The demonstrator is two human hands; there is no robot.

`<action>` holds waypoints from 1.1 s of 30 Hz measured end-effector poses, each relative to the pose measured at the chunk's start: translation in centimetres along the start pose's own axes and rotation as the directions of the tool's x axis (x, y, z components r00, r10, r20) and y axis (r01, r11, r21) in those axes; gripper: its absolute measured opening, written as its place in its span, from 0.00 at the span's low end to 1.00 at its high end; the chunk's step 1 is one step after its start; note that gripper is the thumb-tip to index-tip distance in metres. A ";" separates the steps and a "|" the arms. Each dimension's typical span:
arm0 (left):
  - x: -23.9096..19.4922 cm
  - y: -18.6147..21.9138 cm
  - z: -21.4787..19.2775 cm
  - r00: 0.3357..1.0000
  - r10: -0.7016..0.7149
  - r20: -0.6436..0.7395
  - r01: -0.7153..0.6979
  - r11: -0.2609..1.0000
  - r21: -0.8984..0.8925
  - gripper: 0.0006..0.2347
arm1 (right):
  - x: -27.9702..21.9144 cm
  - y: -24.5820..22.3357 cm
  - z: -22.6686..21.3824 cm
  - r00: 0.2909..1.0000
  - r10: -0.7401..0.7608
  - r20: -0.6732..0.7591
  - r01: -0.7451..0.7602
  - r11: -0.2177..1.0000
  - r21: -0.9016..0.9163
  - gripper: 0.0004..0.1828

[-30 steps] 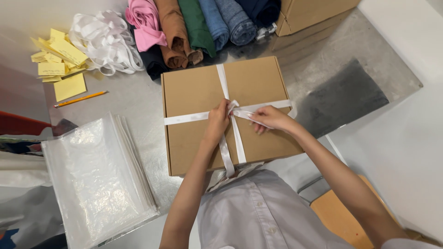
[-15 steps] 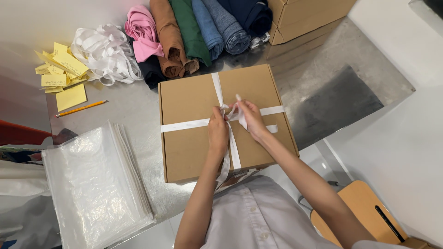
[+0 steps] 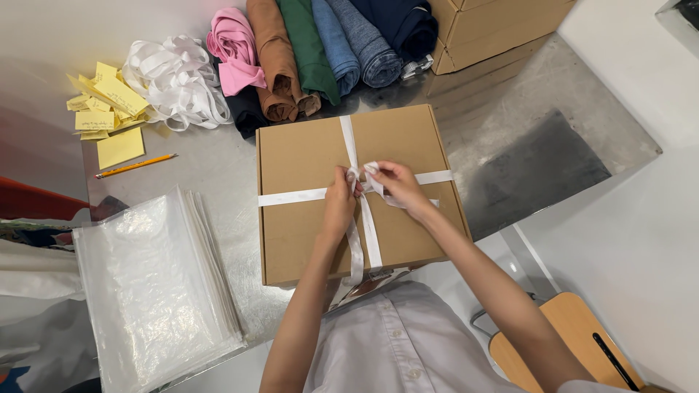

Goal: The person ties a white ribbon around a cardboard box, forming a bow on top. They then pick up a yellow sticky note and a pencil, write on the note, and attach it to the ribbon on the box before moving the box to the side.

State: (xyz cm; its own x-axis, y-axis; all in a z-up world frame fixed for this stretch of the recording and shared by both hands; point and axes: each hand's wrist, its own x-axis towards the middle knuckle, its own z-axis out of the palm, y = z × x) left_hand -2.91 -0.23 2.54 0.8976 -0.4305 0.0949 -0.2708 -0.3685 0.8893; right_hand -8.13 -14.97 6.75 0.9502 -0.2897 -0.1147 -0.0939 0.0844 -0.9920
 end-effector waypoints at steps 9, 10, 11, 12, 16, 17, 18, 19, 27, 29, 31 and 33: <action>-0.3 0.4 -0.3 1.000 -0.012 0.009 0.013 0.999 -0.049 0.06 | 2.6 -2.3 -6.4 0.878 0.472 0.081 -0.312 0.692 -0.651 0.30; -0.2 0.0 -0.2 1.000 -0.018 0.008 0.018 0.999 -0.046 0.06 | 1.9 -4.6 -4.6 0.876 0.475 0.086 -0.312 0.693 -0.650 0.30; -0.1 -0.3 -0.1 1.000 -0.006 0.009 0.006 0.998 -0.063 0.06 | 1.3 -7.0 -2.8 0.841 0.531 0.106 -0.327 0.654 -0.682 0.38; 0.1 -0.6 0.0 1.000 0.007 0.009 -0.006 0.997 -0.080 0.06 | 0.7 -9.4 -1.1 0.802 0.585 0.123 -0.338 0.613 -0.714 0.47; 0.0 -0.6 -0.2 1.000 -0.001 0.025 0.004 0.994 -0.105 0.06 | 4.5 -7.1 -0.8 0.755 0.649 0.096 -0.421 0.592 -0.687 0.51; 0.1 -0.8 -0.1 1.000 -0.003 0.024 0.006 0.995 -0.099 0.06 | 4.9 -7.4 -0.6 0.714 0.689 0.124 -0.385 0.534 -0.752 0.46; 0.2 -1.0 0.1 1.000 -0.005 0.024 0.007 0.996 -0.094 0.06 | 5.2 -7.7 -0.5 0.669 0.729 0.144 -0.342 0.474 -0.811 0.42; 0.1 -1.0 0.1 1.000 -0.005 0.026 0.008 0.995 -0.099 0.06 | 5.5 -6.3 -1.1 0.668 0.731 0.139 -0.345 0.470 -0.812 0.42; 0.0 -0.5 -0.3 1.000 -0.007 0.025 0.010 0.995 -0.103 0.06 | 5.6 -0.1 -4.3 0.708 0.620 0.338 -0.303 0.699 -0.648 0.13; -0.1 -0.5 -0.2 1.000 0.000 0.020 0.002 0.995 -0.104 0.06 | 4.6 -1.4 -4.0 0.699 0.616 0.363 -0.303 0.716 -0.629 0.13; -0.1 -0.7 -0.2 1.000 0.010 0.014 -0.008 0.995 -0.100 0.06 | 3.5 -2.0 -3.6 0.692 0.607 0.391 -0.301 0.735 -0.607 0.13; 0.0 -0.9 -0.1 1.000 0.005 0.020 -0.003 0.995 -0.103 0.05 | 2.4 -2.0 -3.2 0.785 0.495 0.373 -0.374 0.858 -0.351 0.09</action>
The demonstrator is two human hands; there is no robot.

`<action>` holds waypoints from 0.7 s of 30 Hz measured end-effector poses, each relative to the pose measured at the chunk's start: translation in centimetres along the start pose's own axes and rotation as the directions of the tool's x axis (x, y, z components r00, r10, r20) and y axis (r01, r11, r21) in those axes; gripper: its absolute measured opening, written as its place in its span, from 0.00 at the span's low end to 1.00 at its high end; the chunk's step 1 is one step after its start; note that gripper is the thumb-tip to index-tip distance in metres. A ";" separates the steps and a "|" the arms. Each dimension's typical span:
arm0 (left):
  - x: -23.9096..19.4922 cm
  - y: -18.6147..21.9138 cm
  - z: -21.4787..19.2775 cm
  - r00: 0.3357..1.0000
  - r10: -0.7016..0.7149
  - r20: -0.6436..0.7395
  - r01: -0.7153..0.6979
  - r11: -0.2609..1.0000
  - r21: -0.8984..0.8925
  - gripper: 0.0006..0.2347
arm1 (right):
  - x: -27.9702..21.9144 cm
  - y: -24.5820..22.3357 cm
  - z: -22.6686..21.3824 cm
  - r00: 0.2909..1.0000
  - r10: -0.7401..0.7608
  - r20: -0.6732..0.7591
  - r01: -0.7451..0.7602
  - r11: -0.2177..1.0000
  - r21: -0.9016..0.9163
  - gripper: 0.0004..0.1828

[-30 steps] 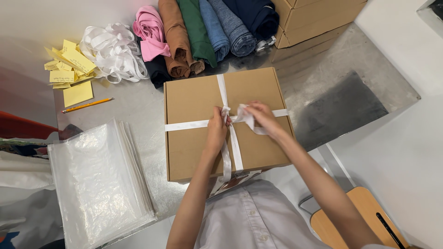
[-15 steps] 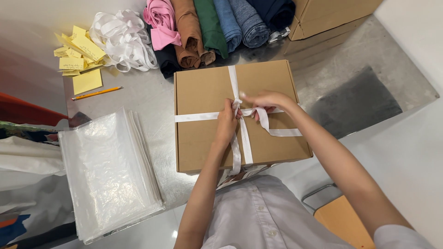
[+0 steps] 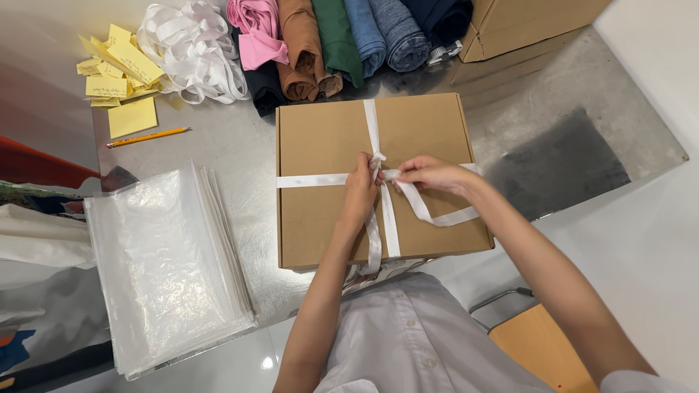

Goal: The person ties a white ribbon around a cardboard box, forming a bow on top. They then pick up a yellow sticky note and a pencil, write on the note, and attach it to the ribbon on the box before moving the box to the side.

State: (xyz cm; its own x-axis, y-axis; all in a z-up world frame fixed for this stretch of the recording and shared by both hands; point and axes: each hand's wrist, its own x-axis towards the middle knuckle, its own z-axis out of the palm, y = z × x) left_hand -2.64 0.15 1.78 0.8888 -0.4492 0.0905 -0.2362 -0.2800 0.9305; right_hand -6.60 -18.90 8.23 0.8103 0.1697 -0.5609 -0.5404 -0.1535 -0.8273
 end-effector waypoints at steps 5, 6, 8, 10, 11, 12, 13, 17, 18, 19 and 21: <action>-0.5 1.5 -0.5 1.000 0.003 -0.011 -0.003 0.999 0.039 0.06 | 1.8 2.7 2.5 0.930 -0.182 -0.318 0.286 0.903 0.319 0.10; -0.5 1.5 -0.6 1.000 0.002 -0.013 -0.002 0.999 0.036 0.06 | 1.4 2.1 3.8 0.889 -0.207 -0.409 0.372 0.846 0.382 0.10; -0.4 0.9 -0.3 1.000 0.003 -0.020 -0.003 1.000 0.026 0.05 | 3.0 3.0 3.9 0.838 -0.223 -0.497 0.445 0.807 0.389 0.08; -0.3 0.7 -0.2 1.000 0.006 -0.025 -0.006 1.000 0.018 0.05 | 4.3 3.8 3.9 0.778 -0.232 -0.584 0.518 0.762 0.388 0.08; -0.3 0.9 -0.3 1.000 0.013 -0.017 -0.012 1.000 0.005 0.05 | 4.9 4.2 3.9 0.742 -0.255 -0.620 0.542 0.773 0.330 0.08; -0.4 1.1 -0.4 1.000 0.019 -0.010 -0.019 1.000 -0.007 0.05 | 5.6 4.6 3.9 0.703 -0.280 -0.654 0.562 0.782 0.269 0.08; -0.2 0.6 -0.3 1.000 0.018 -0.012 -0.018 1.000 -0.006 0.05 | 5.8 4.4 4.0 0.704 -0.281 -0.652 0.563 0.781 0.271 0.08; 0.3 0.0 -0.7 0.998 0.054 0.028 -0.054 0.999 0.005 0.05 | 5.7 4.0 3.7 0.674 -0.451 -0.585 0.555 0.832 -0.002 0.09; 0.3 0.3 -1.0 0.997 0.067 0.049 -0.067 0.998 0.005 0.05 | 5.6 3.9 3.5 0.685 -0.500 -0.530 0.531 0.841 -0.107 0.09; 0.3 0.4 -1.1 0.997 0.067 0.045 -0.067 0.998 0.006 0.05 | 5.2 3.6 3.3 0.686 -0.502 -0.527 0.532 0.840 -0.107 0.09; 0.2 0.8 -1.4 0.995 0.089 0.054 -0.090 0.996 0.022 0.06 | 4.4 3.0 3.0 0.651 -0.657 -0.380 0.559 0.753 -0.346 0.17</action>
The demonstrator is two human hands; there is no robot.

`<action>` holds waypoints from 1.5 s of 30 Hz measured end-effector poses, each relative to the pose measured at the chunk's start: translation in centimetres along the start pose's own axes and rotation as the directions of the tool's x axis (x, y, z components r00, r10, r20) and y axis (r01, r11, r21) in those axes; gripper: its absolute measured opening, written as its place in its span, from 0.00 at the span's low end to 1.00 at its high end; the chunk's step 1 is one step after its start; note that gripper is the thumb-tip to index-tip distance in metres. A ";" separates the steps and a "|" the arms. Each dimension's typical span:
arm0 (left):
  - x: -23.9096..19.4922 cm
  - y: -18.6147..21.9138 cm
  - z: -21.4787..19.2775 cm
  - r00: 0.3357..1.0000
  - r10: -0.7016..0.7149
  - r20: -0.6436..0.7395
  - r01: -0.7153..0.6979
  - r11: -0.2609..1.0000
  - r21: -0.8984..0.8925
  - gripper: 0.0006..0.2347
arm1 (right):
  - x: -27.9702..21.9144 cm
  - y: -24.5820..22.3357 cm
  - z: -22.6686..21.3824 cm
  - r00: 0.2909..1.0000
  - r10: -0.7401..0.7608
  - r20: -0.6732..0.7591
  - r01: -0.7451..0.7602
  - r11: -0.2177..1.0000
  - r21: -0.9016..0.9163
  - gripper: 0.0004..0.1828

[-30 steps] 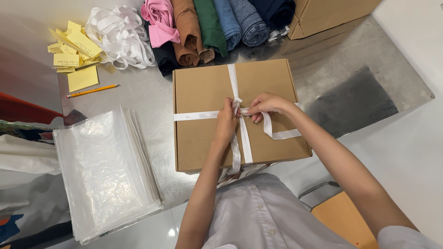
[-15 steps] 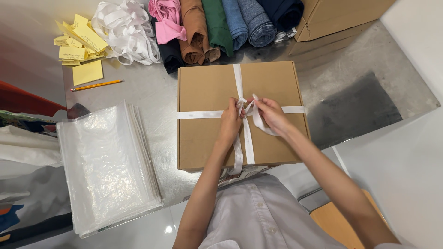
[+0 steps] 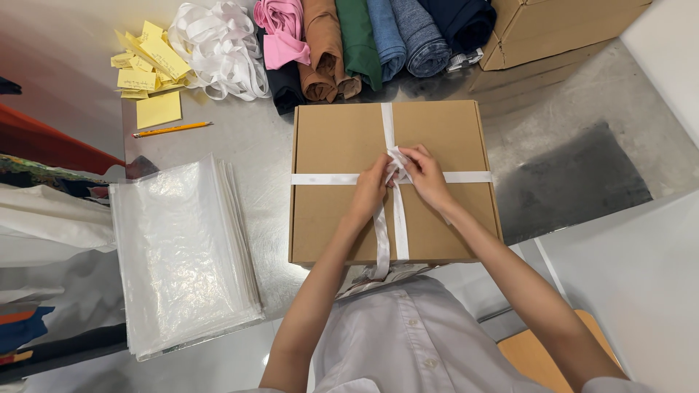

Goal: The person ties a white ribbon around a cardboard box, forming a bow on top. They then pick up a yellow sticky note and a pencil, write on the note, and attach it to the ribbon on the box before moving the box to the side.

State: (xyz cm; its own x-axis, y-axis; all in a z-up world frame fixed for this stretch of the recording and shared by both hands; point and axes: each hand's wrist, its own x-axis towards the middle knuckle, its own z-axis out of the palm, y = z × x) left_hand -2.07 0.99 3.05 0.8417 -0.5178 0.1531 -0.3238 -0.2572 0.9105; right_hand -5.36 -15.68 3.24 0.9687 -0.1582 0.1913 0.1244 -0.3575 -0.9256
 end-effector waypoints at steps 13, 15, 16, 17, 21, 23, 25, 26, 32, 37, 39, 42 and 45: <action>0.6 0.3 -0.5 0.996 0.071 -0.047 -0.069 0.997 0.036 0.04 | 0.7 0.1 -0.4 0.997 0.079 0.003 -0.079 0.995 0.062 0.14; 1.2 -1.8 0.2 0.992 0.107 -0.060 -0.105 0.994 0.044 0.06 | 0.4 0.1 -0.3 0.993 0.114 -0.018 -0.113 0.992 0.061 0.15; 1.1 -1.5 0.1 0.993 0.107 -0.058 -0.105 0.994 0.044 0.06 | 0.6 1.0 -0.2 0.993 0.116 -0.020 -0.114 0.992 0.061 0.15; 1.1 -1.2 -0.1 0.993 0.107 -0.052 -0.105 0.994 0.040 0.07 | 0.8 1.9 -0.2 0.991 0.137 -0.015 -0.135 0.989 0.067 0.13; 1.1 -0.9 -0.4 0.994 0.111 -0.015 -0.110 0.993 0.046 0.08 | 1.0 1.9 -0.7 0.983 0.180 0.036 -0.184 0.974 0.131 0.10; 1.3 -2.9 0.6 0.996 0.085 -0.008 -0.085 0.996 0.023 0.08 | 1.1 2.2 -0.9 0.982 0.182 0.047 -0.186 0.973 0.137 0.10; 1.2 -3.6 1.0 0.998 0.058 0.000 -0.058 0.998 0.002 0.08 | 1.0 2.5 -0.9 0.981 0.184 0.058 -0.190 0.971 0.146 0.11; 1.2 -3.3 0.9 0.998 0.057 -0.004 -0.056 0.998 0.007 0.07 | 1.0 2.5 -0.9 0.981 0.186 0.056 -0.193 0.969 0.156 0.11; 1.3 -2.7 0.7 0.995 0.097 -0.033 -0.096 0.995 0.030 0.05 | 0.7 1.1 -1.5 0.969 0.225 0.098 -0.239 0.956 0.171 0.08; 1.5 -3.4 1.2 0.993 0.099 -0.066 -0.097 0.995 0.031 0.04 | -1.1 -1.9 -2.2 0.933 0.333 0.138 -0.357 0.904 0.234 0.20; 1.5 -3.8 1.4 0.992 0.106 -0.069 -0.104 0.994 0.037 0.04 | -1.5 -1.3 -1.7 0.953 0.261 0.152 -0.291 0.928 0.232 0.19; 1.7 -4.3 1.5 0.987 0.140 -0.076 -0.131 0.985 0.109 0.04 | -1.8 -1.2 0.1 0.974 0.228 0.010 -0.227 0.965 0.130 0.24; 1.4 -3.4 1.1 0.989 0.140 -0.056 -0.135 0.987 0.091 0.05 | -1.2 -0.2 1.3 0.952 0.282 -0.116 -0.261 0.950 0.169 0.16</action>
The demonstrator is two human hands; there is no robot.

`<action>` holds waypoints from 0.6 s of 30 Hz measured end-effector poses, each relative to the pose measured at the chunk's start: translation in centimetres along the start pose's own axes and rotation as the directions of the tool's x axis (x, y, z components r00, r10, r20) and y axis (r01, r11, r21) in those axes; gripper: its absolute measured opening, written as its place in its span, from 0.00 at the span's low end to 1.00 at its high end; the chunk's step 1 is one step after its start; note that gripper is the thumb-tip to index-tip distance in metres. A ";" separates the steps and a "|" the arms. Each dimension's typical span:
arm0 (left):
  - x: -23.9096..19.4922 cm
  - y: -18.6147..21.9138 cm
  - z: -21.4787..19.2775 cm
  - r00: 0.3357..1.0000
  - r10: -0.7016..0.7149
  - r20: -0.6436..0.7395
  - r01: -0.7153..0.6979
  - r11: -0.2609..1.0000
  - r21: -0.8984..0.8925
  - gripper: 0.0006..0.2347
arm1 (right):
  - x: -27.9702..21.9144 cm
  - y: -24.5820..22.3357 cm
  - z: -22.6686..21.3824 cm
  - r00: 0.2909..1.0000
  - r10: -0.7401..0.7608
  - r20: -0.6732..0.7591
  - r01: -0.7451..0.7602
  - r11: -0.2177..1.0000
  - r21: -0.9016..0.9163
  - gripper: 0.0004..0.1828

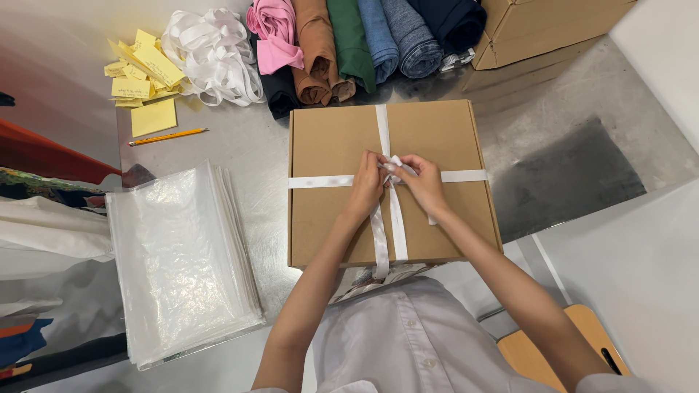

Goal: The person ties a white ribbon around a cardboard box, forming a bow on top. They then pick up a yellow sticky note and a pencil, write on the note, and attach it to the ribbon on the box before moving the box to the side.

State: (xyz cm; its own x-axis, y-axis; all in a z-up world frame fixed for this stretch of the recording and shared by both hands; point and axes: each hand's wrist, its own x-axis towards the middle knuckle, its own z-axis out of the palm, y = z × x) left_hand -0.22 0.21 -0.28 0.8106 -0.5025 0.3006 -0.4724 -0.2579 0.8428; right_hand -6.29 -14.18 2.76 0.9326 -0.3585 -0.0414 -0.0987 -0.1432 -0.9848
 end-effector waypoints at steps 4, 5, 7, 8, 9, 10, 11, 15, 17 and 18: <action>0.1 -0.8 -0.5 0.999 0.009 0.036 -0.008 0.999 -0.036 0.05 | 0.8 0.7 0.1 0.999 -0.003 -0.045 0.005 0.999 0.041 0.09; 0.1 -0.8 -0.9 0.997 0.010 0.082 -0.001 0.993 -0.115 0.09 | 0.8 0.8 0.1 0.999 0.010 -0.042 -0.007 0.997 0.079 0.08; 0.1 -0.6 -1.8 0.992 0.015 0.128 0.010 0.981 -0.192 0.12 | 0.6 0.3 0.2 0.999 0.023 -0.039 -0.019 0.993 0.117 0.07; 0.1 -0.4 -2.3 0.984 0.017 0.176 0.028 0.968 -0.250 0.15 | 0.3 -0.2 0.3 0.999 0.010 -0.038 -0.005 0.990 0.140 0.10; 0.2 -0.2 -2.7 0.974 0.023 0.224 0.048 0.951 -0.306 0.17 | 0.1 -0.7 0.4 0.999 -0.004 -0.036 0.010 0.987 0.163 0.12; 0.4 -0.2 -3.0 0.975 0.023 0.223 0.047 0.951 -0.306 0.17 | 0.0 -1.1 0.4 0.999 -0.005 -0.036 0.011 0.986 0.164 0.12; 0.6 -0.1 -3.3 0.963 0.029 0.267 0.055 0.952 -0.301 0.17 | -0.2 -1.5 0.4 1.000 0.001 -0.006 0.000 0.988 0.152 0.11; 0.6 0.4 -4.0 0.932 -0.033 0.361 0.122 0.966 -0.226 0.14 | 0.2 -1.4 -0.3 0.995 0.022 0.096 -0.032 0.994 0.108 0.09; 0.5 0.4 -4.1 0.928 -0.058 0.368 0.151 0.962 -0.229 0.14 | 0.2 -2.0 -1.0 0.988 0.008 0.151 -0.018 0.998 0.063 0.10; 0.4 0.4 -4.2 0.923 -0.085 0.374 0.181 0.956 -0.231 0.14 | 0.2 -2.3 -1.4 0.978 -0.003 0.209 -0.001 1.000 0.020 0.10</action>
